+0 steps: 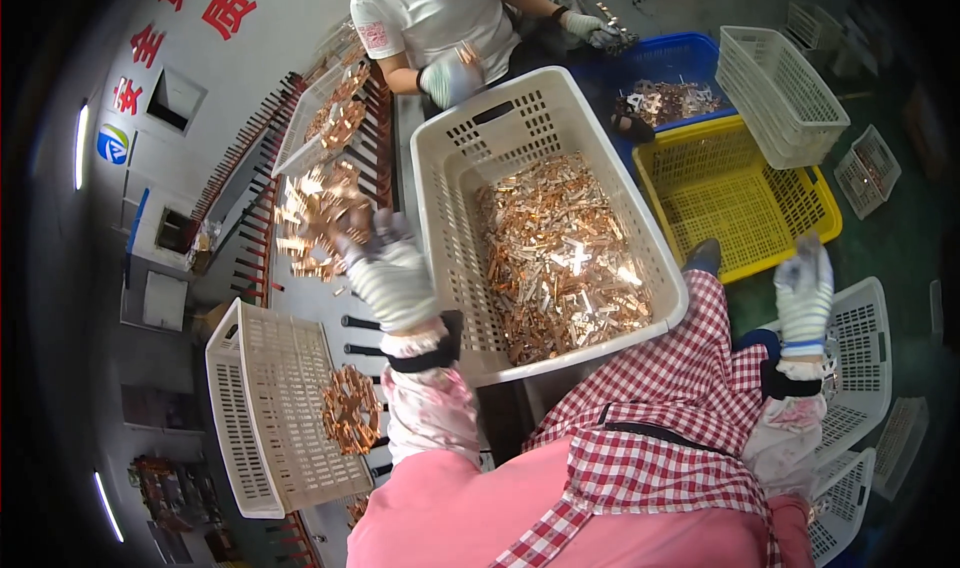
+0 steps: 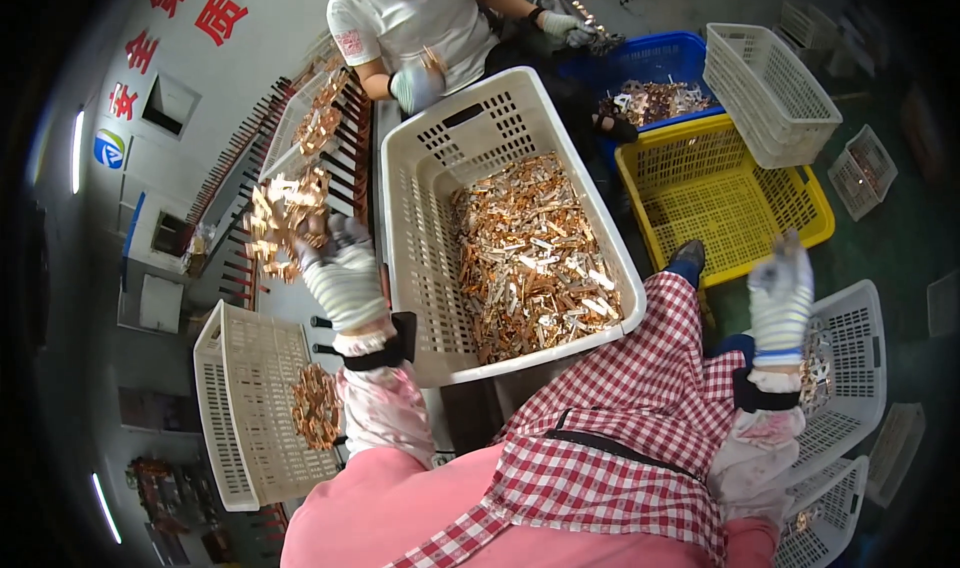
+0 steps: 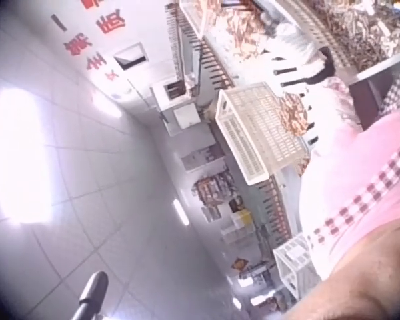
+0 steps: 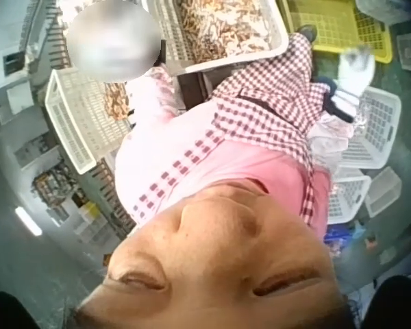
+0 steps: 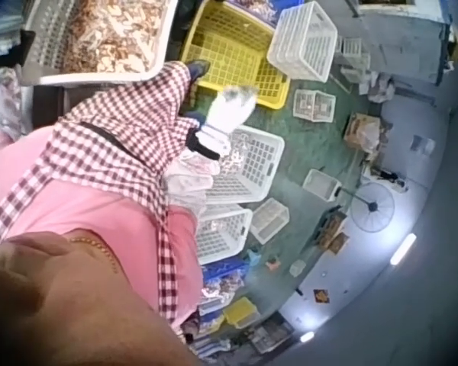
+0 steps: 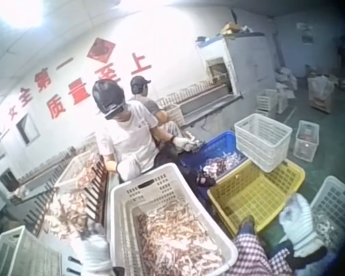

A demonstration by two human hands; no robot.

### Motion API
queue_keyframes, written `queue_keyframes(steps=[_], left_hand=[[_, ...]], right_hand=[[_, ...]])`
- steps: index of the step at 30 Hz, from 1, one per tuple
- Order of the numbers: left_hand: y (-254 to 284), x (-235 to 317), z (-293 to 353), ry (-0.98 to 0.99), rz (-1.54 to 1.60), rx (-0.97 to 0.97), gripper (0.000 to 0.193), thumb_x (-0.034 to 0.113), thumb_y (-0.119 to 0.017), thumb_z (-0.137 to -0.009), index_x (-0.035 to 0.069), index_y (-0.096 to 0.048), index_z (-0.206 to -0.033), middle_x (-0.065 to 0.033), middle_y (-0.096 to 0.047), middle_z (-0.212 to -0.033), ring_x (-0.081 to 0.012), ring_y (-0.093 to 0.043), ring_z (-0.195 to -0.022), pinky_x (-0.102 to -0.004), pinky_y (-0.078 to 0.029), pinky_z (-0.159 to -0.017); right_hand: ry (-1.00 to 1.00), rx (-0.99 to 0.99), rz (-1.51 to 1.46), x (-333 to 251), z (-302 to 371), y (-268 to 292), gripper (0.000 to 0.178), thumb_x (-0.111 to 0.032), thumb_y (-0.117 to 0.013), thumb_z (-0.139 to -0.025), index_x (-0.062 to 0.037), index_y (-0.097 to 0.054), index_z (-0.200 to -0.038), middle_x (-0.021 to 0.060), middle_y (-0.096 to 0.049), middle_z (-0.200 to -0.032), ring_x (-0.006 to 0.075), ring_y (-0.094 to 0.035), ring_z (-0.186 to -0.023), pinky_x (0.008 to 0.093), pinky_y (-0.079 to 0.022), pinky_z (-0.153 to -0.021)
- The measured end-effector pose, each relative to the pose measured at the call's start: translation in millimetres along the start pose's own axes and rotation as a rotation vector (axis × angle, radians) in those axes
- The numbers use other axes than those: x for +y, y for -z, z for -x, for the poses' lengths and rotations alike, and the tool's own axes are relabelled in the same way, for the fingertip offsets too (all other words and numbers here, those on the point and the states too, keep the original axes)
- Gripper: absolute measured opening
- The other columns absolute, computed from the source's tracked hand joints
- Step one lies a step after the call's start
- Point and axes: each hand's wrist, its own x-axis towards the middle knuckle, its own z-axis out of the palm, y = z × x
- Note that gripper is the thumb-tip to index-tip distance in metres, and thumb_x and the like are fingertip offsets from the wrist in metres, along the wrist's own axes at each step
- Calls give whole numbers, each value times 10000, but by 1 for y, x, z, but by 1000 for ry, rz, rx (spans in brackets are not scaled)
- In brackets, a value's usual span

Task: Sort and organize copper-colored metal hardware components into different containers.

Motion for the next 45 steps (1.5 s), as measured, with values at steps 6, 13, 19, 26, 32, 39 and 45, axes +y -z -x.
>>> queue_keyframes(steps=[6,13,19,26,32,39,45], left_hand=[[-47,-44,66,612,-405,-675,563,424,-608,-796,39,-457,-1178,-76,-573,-973,-170,-568,-747,-305,-474,-654],[-28,-75,65,872,-936,-1034,517,226,-662,-782,-19,-471,-1195,-71,-614,-987,-157,-583,-856,-259,-440,-759],[-28,-79,60,518,-912,-1102,599,-5,-565,-675,13,-418,-1256,-101,-487,-1172,-174,-493,-1045,-289,-436,-857],[-29,-81,61,260,-994,-1260,595,-21,-515,-629,30,-463,-1220,-81,-479,-1137,-179,-508,-985,-300,-419,-881],[-17,-90,63,356,-1203,-1089,376,28,-562,-753,2,-524,-1127,-45,-560,-941,-123,-529,-829,-243,-433,-770],[-12,-92,50,794,-992,-891,276,-4,-610,-724,36,-543,-988,22,-507,-793,-58,-481,-654,-188,-415,-591],[-4,-90,43,822,-1070,-948,332,-17,-605,-664,22,-525,-984,7,-495,-799,-71,-468,-664,-188,-412,-619]], right_hand=[[78,-470,823,50,33,-161,596,-390,-551,-832,-81,-353,-1303,134,-463,-1198,153,-524,-945,268,-445,-826],[626,-963,1905,115,25,-167,490,-327,-434,-894,-62,-347,-1297,129,-467,-1234,248,-511,-1050,344,-414,-913],[357,-852,1836,123,46,-149,474,-231,-457,-863,-17,-364,-1276,158,-459,-1244,275,-467,-1116,345,-361,-968],[900,-875,2135,133,63,-117,536,-101,-564,-742,48,-402,-1231,190,-485,-1205,291,-442,-1149,309,-296,-1019],[-248,-873,1378,107,48,-163,624,-118,-697,-623,24,-460,-1182,163,-535,-1089,285,-511,-1014,301,-367,-944],[421,-940,1620,129,55,-134,429,-198,-702,-609,59,-590,-933,183,-584,-954,298,-552,-918,315,-410,-887],[-152,-1012,1714,98,57,-159,493,-233,-682,-643,54,-565,-1025,190,-551,-1089,283,-514,-1052,321,-369,-956]])
